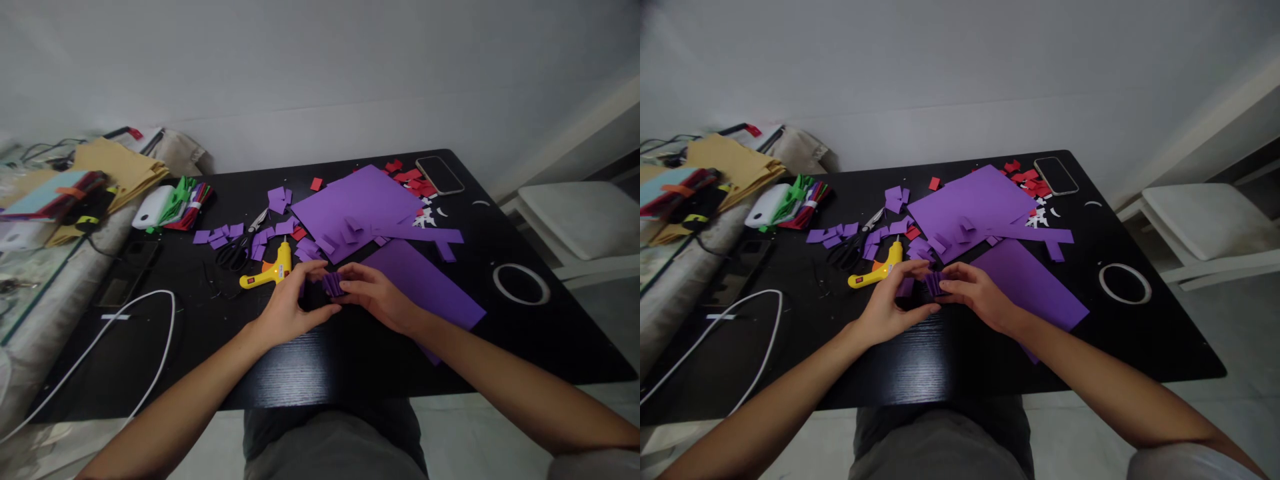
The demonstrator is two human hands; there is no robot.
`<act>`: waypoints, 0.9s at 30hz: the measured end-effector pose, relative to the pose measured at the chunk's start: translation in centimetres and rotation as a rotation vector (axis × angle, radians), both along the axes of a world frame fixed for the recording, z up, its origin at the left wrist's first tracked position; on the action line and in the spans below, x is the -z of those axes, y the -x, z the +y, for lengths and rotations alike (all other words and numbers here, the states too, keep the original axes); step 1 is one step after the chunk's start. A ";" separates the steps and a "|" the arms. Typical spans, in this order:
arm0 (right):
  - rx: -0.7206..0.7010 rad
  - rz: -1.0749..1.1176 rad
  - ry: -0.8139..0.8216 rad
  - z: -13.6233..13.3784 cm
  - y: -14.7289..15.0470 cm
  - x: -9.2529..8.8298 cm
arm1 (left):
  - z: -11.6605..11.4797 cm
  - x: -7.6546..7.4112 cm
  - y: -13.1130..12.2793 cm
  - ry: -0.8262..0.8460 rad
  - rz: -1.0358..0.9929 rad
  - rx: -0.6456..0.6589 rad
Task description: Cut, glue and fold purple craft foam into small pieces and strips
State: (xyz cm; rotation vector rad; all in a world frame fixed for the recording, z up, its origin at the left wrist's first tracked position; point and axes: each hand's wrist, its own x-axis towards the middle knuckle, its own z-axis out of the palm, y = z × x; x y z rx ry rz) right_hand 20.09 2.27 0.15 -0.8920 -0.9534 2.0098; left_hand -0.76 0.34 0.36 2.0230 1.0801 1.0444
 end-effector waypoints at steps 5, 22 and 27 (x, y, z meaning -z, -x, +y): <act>-0.030 -0.009 0.039 -0.1 -0.1 0.0 | 0.1 0.3 0.1 0.021 -0.050 -0.052; 0.043 -0.009 -0.001 0.3 0.0 0.4 | 0.9 -2.5 1.2 0.051 0.035 0.076; 0.053 0.053 0.053 0.7 0.0 0.1 | 3.2 -5.0 6.1 0.192 0.385 -0.286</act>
